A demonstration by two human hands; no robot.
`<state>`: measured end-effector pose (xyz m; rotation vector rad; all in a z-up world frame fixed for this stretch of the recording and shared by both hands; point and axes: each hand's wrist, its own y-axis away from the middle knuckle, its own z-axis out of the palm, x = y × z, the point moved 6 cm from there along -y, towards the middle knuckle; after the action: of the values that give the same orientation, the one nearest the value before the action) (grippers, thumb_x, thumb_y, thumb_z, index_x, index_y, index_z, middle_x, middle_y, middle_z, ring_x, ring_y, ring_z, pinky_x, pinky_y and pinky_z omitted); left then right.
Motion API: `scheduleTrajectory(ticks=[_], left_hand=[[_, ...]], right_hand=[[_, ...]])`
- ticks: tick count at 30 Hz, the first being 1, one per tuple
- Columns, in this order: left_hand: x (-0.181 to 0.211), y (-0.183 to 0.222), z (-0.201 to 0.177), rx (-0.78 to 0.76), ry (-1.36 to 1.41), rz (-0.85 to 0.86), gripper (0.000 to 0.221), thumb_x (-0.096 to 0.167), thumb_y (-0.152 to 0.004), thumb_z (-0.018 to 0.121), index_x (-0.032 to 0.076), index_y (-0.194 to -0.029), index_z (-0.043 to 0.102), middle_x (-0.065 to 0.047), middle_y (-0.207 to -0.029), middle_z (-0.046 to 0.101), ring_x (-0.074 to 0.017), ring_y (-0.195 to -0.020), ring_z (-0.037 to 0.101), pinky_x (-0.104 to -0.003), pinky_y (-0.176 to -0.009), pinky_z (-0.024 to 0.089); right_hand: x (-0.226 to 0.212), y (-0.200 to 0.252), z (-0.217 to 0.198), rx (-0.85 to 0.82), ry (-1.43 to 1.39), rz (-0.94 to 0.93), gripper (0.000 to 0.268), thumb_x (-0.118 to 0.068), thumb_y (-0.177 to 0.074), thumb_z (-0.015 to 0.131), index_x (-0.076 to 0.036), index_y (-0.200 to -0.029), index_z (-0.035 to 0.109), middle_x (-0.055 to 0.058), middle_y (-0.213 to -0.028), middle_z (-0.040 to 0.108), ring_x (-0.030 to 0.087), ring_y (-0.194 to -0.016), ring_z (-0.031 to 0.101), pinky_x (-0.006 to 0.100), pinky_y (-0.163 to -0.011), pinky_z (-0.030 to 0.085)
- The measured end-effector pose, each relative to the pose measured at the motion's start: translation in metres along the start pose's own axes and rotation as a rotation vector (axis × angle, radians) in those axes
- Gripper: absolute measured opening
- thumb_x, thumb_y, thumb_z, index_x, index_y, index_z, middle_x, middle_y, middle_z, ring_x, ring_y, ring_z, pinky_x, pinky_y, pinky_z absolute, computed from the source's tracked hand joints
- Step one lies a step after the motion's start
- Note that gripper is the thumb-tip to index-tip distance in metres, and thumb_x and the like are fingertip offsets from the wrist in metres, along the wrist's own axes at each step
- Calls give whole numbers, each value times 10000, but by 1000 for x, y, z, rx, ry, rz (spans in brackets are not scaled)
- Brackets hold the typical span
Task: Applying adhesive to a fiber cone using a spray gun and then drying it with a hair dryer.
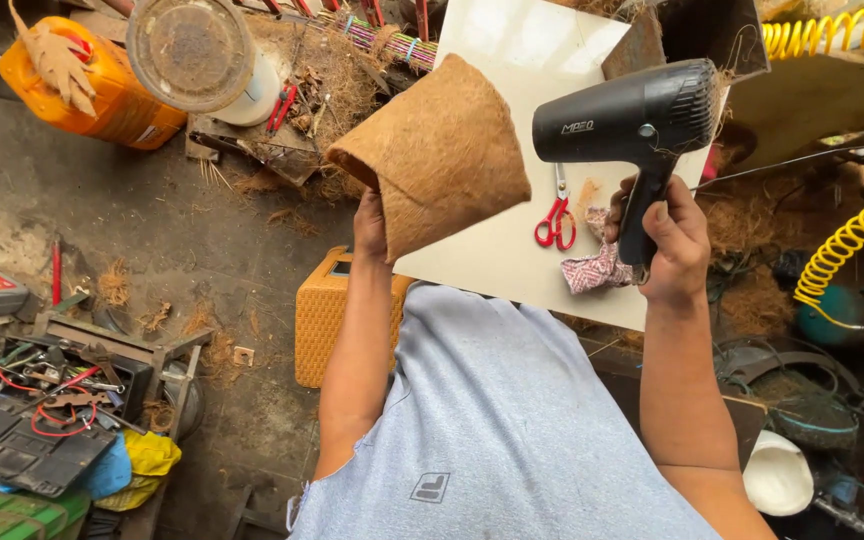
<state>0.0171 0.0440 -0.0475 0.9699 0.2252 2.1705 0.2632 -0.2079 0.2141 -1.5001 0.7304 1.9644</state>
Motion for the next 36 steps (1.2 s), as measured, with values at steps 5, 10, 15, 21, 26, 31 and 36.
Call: scheduleTrajectory(ticks=[5,10,15,21,26,31,36], left_hand=[[10,12,15,8,-54,-7,377,115,-975,623,181,-1345,652,-177,-1205,720,-316,-1043,736,-473,-875,614],[9,3,9,18,-109,-1,375,80,-951,609,171,-1312,655,-171,-1177,728,-314,-1016,742,-464,-860,618],[11,2,5,37,-157,15,376,44,-926,595,161,-1278,659,-166,-1149,736,-313,-989,749,-454,-846,622],[12,0,3,62,-210,36,381,2,-897,578,150,-1238,663,-159,-1116,745,-312,-956,756,-443,-829,627],[20,8,15,81,-246,59,388,-33,-873,563,140,-1205,666,-153,-1088,753,-311,-929,763,-433,-814,632],[16,5,12,96,-279,77,397,-69,-849,549,130,-1171,669,-148,-1061,761,-310,-902,769,-424,-800,636],[17,5,42,11,-416,207,454,-168,-789,494,64,-1135,673,-106,-959,736,-220,-906,736,-366,-828,612]], right_hand=[[6,-7,2,8,-97,86,485,-401,-1000,621,34,-1211,578,200,-845,618,237,-717,680,331,-693,588],[18,-13,0,25,-139,124,455,-391,-1022,593,23,-1208,569,175,-829,597,224,-711,665,324,-685,583],[32,-6,-7,23,-156,157,407,-346,-1043,564,28,-1204,573,176,-806,577,236,-686,658,339,-685,584],[31,10,-9,30,-139,193,410,-335,-1033,577,38,-1201,585,200,-803,591,258,-688,660,345,-703,584],[35,19,-13,38,-123,182,395,-322,-1033,580,38,-1193,594,207,-801,595,258,-682,661,344,-697,585],[45,24,-20,63,-75,191,348,-300,-1046,573,15,-1191,607,182,-803,605,232,-697,674,322,-704,587],[37,25,-17,44,-27,150,353,-293,-1045,581,26,-1196,594,177,-810,599,219,-704,663,314,-712,583]])
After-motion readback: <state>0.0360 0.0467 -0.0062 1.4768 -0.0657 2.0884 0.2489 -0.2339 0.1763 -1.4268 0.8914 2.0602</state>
